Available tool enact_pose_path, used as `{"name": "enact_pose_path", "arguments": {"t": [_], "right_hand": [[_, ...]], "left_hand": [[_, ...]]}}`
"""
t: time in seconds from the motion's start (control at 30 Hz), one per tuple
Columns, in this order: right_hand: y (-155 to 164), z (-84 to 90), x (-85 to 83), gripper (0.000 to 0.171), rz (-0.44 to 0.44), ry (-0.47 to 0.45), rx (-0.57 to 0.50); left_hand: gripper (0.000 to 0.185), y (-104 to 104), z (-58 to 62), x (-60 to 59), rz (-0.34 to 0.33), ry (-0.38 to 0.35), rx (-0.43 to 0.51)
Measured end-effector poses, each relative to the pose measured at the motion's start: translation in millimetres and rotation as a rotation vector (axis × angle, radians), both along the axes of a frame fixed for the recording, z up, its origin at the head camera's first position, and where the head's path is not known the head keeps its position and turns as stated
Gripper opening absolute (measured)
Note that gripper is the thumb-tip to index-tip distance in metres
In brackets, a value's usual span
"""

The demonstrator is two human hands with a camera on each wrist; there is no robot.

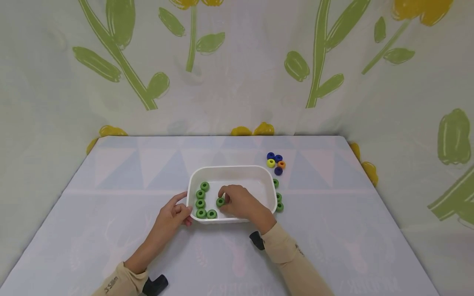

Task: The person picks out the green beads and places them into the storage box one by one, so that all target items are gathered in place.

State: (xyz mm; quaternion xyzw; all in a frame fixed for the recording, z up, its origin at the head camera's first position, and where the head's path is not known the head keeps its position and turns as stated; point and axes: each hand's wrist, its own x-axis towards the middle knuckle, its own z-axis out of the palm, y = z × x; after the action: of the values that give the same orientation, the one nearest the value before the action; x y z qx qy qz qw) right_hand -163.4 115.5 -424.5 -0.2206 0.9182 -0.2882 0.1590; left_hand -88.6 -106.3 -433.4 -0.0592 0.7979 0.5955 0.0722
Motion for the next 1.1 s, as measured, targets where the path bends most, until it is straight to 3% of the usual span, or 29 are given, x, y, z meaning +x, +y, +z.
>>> {"name": "enact_pose_path", "arguments": {"t": [1.1], "right_hand": [[-16, 6.5, 3.8, 0.036, 0.088, -0.023, 0.016]], "left_hand": [[0.055, -1, -0.2, -0.4, 0.004, -0.002, 0.011]]}}
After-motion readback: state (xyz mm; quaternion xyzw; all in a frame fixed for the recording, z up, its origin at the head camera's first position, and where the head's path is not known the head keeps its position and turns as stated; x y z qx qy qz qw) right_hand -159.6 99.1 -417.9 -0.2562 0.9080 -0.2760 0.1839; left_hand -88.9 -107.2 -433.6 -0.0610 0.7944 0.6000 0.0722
